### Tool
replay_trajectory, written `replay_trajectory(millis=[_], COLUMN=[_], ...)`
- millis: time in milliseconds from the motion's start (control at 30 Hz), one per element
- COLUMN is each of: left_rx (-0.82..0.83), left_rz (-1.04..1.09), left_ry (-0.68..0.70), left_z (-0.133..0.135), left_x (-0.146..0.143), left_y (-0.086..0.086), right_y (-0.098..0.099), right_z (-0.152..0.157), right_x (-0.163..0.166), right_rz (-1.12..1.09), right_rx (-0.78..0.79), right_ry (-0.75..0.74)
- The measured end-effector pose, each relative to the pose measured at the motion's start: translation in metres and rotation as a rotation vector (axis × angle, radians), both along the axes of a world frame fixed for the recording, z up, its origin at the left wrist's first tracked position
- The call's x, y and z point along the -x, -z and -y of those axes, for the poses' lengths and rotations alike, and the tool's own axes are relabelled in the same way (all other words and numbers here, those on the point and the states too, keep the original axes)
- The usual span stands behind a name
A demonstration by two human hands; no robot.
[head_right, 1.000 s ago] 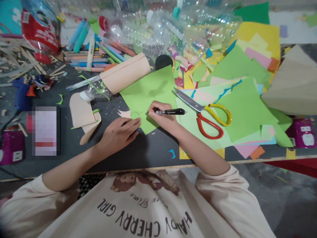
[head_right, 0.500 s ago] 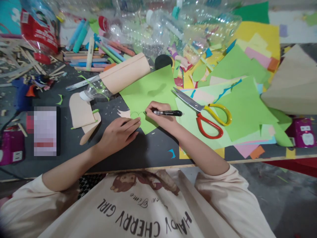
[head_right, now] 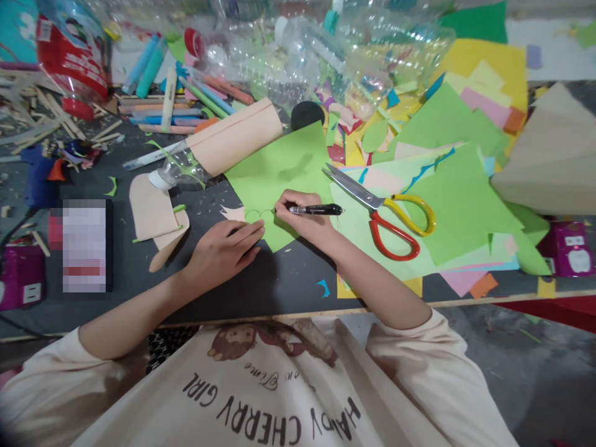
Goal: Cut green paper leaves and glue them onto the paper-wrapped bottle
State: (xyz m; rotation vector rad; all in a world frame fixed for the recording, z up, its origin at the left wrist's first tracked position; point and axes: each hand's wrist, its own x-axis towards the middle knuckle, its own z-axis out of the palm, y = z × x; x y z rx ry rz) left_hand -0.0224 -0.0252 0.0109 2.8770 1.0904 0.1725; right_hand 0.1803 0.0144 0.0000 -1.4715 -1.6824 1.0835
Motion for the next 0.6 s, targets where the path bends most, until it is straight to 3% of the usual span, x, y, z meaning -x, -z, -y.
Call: replay_trajectory(millis=[600], left_rx=[0.003], left_rz=[0.012], left_ry=[0.012], left_z=[-0.0003], left_x=[0.0004], left_y=[0.0016], right_y=[0.0013], right_z=[-0.0008], right_x=[-0.0016], right_rz=[-0.024], right_rx=[-0.002], right_ry=[0.014])
